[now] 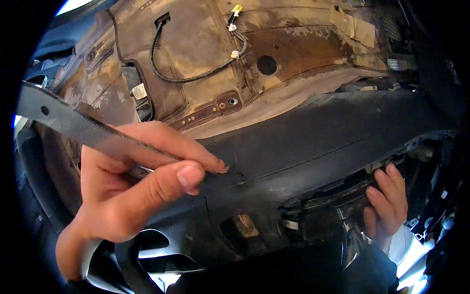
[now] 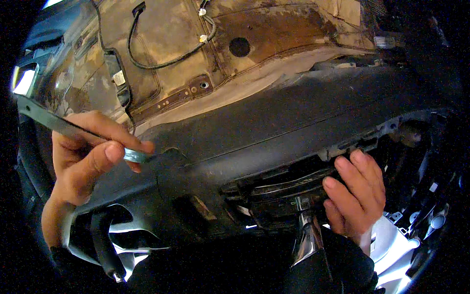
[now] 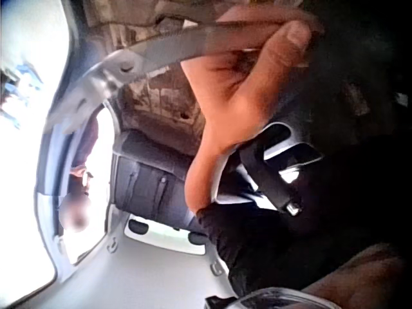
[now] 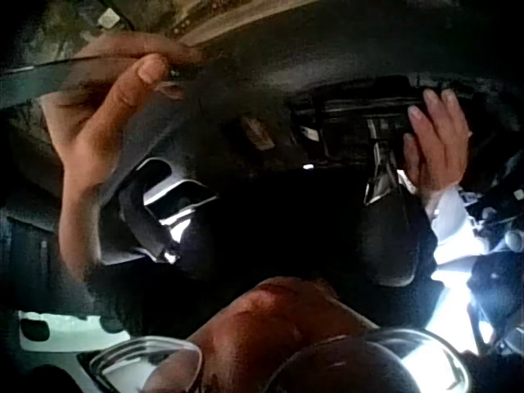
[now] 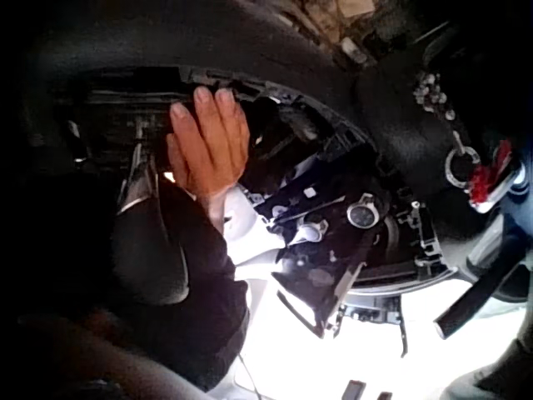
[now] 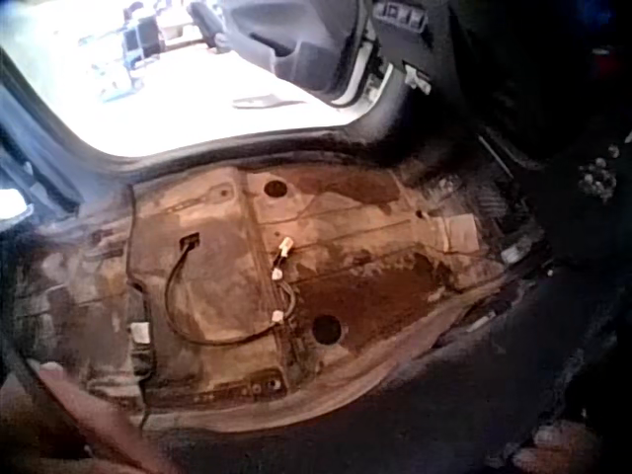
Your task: The person sits on the car floor and uses a pry tool to detach the center console trim and gear shift cover. They remove the trim piece and set it aside, exposing the underlying components.
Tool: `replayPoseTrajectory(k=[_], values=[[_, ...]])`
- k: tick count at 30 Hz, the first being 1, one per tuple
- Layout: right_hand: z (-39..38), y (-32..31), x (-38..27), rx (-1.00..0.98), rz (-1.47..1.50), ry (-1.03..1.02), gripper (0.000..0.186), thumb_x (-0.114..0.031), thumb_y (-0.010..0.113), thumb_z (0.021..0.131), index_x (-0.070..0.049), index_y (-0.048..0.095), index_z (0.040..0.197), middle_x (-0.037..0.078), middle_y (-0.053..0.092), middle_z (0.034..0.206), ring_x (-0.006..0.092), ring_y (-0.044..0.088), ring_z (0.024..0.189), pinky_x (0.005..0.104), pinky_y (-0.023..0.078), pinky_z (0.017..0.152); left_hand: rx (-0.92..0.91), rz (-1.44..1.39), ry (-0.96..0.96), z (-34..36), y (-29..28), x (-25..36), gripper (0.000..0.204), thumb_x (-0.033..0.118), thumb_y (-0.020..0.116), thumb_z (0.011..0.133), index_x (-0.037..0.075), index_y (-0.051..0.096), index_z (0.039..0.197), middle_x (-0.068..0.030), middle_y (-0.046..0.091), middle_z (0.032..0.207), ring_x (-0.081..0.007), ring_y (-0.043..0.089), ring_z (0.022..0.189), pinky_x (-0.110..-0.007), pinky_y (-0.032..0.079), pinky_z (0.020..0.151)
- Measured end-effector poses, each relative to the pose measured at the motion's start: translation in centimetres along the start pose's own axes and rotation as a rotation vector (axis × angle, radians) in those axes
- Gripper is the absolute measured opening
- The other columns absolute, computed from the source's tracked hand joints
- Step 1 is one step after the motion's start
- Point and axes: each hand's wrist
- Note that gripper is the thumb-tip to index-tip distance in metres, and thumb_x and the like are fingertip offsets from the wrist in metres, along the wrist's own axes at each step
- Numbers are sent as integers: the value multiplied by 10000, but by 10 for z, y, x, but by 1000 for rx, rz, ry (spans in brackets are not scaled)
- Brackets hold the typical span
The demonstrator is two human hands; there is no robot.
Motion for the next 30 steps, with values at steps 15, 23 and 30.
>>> replayPoseTrajectory(k=[15,23,30], values=[[-4,-2,-3,-8,6,29,353,-104,651,824,-40,623,1170,232,595,1269,442,528,1243,587,434,1016,-4,143,211,4,15,15,160,97,670,808,-28,734,884,-135,724,772,-150,653,625,-250,484,583],[4,6,-9,105,-19,56,305,-109,646,816,-29,660,1109,220,651,1189,438,584,1178,550,470,984,-7,99,241,3,12,6,143,94,660,844,-25,731,881,-113,709,750,-144,645,634,-240,482,592],[11,6,-14,135,-33,77,315,-66,675,765,-25,688,1077,205,664,1176,410,603,1168,513,483,979,-53,65,24,1,11,20,188,163,675,906,-20,714,921,-92,702,841,-151,658,712,-258,533,647]])
Point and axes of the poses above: each hand's wrist, its own z-axis towards the middle knuckle, its own y-axis out of the palm, x = y × z
